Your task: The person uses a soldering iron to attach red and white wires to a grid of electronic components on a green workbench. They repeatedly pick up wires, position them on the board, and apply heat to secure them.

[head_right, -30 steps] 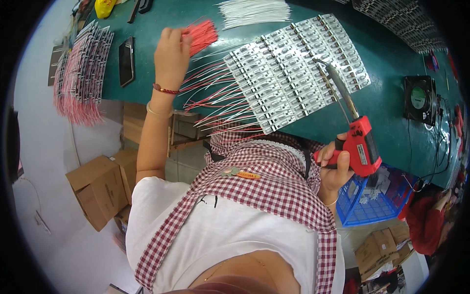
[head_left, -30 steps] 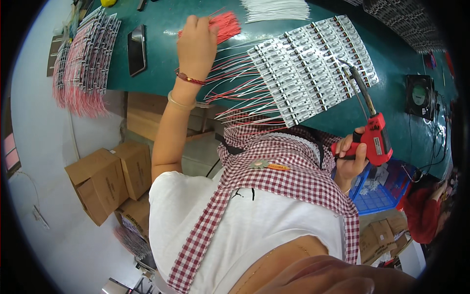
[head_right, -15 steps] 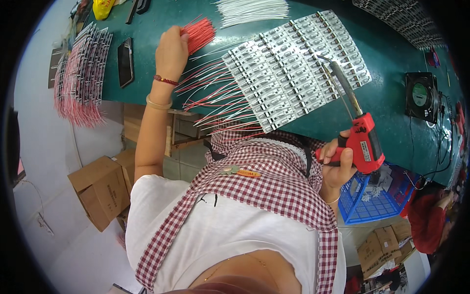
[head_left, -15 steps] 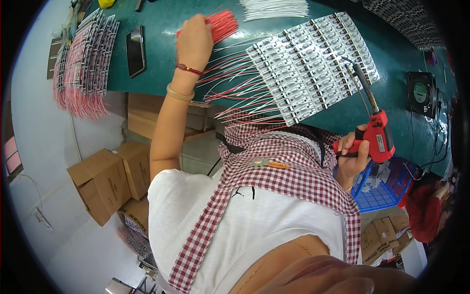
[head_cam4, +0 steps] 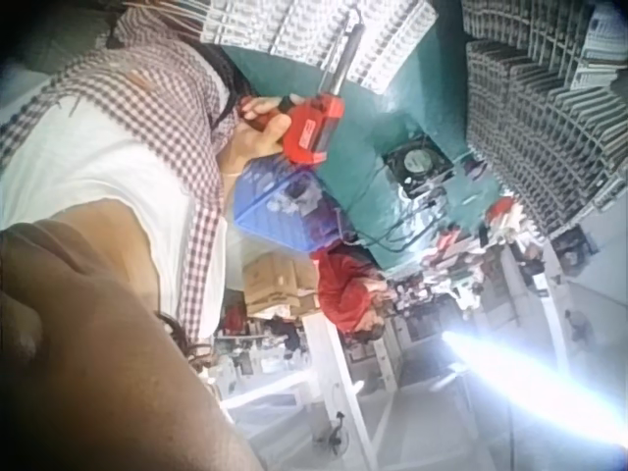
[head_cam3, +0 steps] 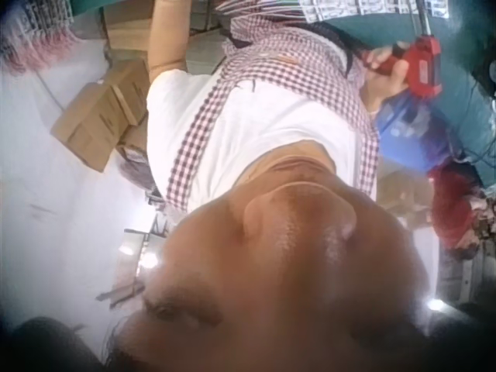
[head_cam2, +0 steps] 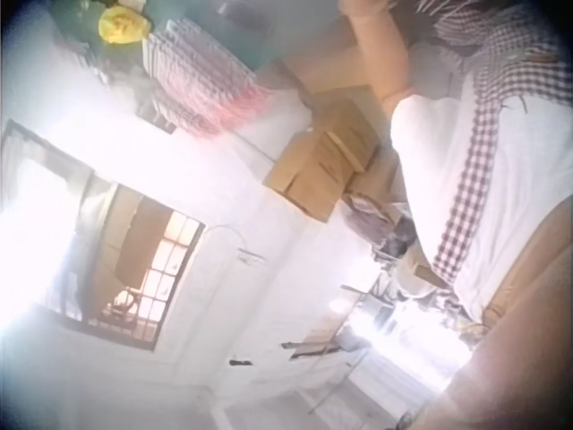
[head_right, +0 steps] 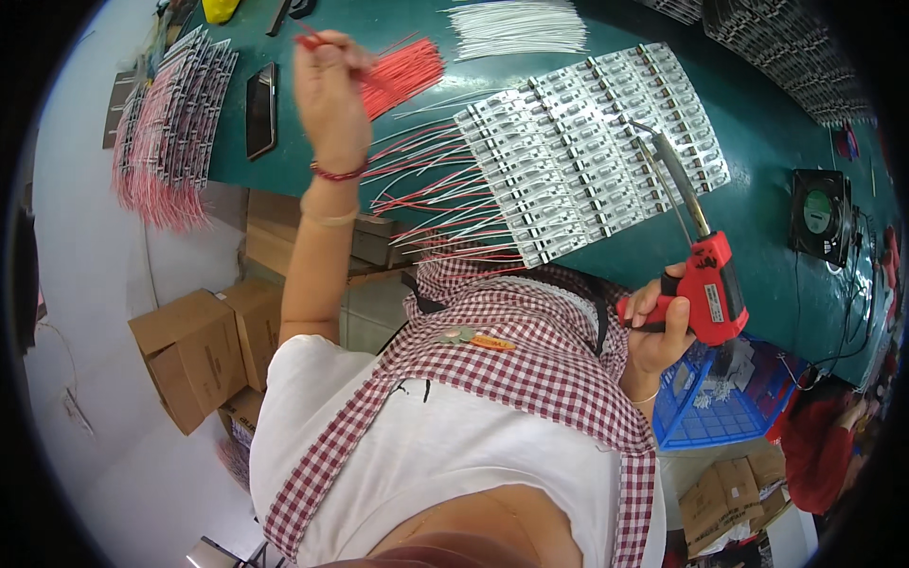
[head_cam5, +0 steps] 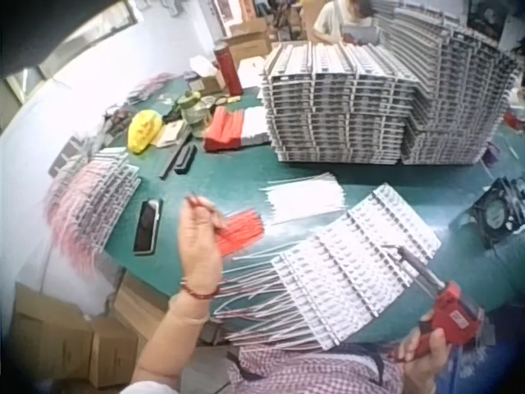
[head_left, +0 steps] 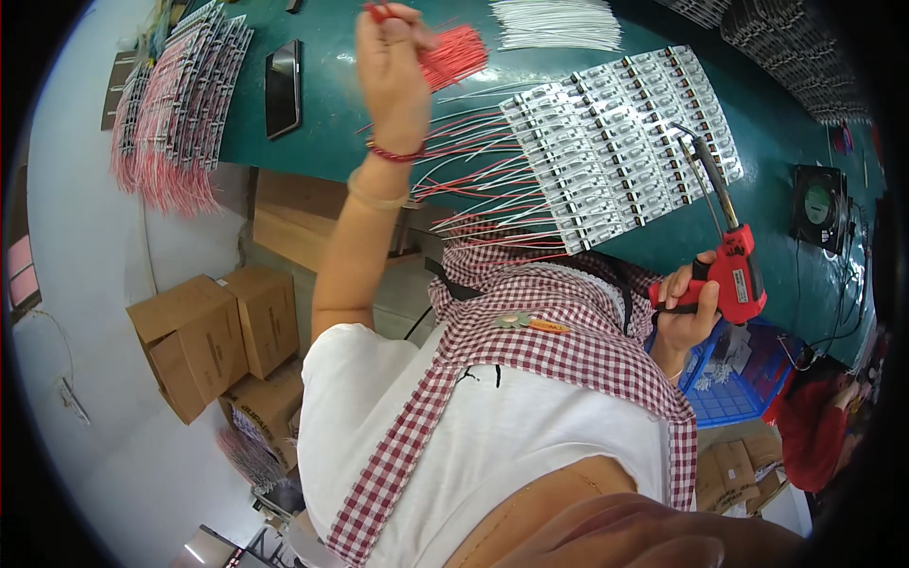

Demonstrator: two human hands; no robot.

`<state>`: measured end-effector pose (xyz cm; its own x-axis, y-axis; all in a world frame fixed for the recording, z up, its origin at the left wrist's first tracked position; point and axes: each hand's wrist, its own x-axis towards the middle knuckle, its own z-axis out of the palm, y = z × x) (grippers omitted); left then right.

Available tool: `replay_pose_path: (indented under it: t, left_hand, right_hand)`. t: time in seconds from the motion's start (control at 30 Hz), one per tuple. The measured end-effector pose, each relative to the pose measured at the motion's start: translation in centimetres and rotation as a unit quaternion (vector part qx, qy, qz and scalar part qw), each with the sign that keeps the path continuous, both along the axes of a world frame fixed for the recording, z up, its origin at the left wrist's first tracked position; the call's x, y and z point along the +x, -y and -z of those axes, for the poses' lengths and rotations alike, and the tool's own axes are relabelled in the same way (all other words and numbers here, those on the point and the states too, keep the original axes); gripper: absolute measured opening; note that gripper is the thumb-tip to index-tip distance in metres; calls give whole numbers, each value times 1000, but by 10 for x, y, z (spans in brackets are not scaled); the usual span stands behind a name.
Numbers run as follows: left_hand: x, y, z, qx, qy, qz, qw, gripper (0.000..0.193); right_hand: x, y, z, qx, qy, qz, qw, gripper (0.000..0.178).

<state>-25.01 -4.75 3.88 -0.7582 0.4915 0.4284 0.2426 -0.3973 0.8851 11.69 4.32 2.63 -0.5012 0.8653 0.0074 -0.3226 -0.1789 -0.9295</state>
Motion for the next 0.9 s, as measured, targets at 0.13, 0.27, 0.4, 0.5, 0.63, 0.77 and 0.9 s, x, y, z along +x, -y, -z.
replay_pose_path:
  t: [0.13,0.27,0.4,0.5,0.63,0.77,0.9]
  left_hand:
    - [14,-13,23,-58,-25,-22,998,21]
    - [22,-20,24,-47,-18,-13,999,26]
    - [36,-26,17,-70,-49,7,996,28]
    - [41,-28,23,-98,-67,20,993,27]
    - [44,-32,13,-108,-90,19,990,27]
    - [44,-39,15,-72,-49,12,996,26]
    - [44,-50,22,-67,-19,26,997,25]
  right_hand:
    - [0,2,-6,2,-3,-1,1000,40]
    - [2,2,-8,-2,-4,8,1000,39]
    - [3,1,-9,-13,-7,8,1000,38]
    - [1,0,-9,-13,-16,-4,1000,38]
    - [1,0,-10,-6,-17,-1,1000,39]
    - [4,-2,-8,-9,-18,4,1000,39]
    - [3,-4,-7,-18,-17,1,1000,39]
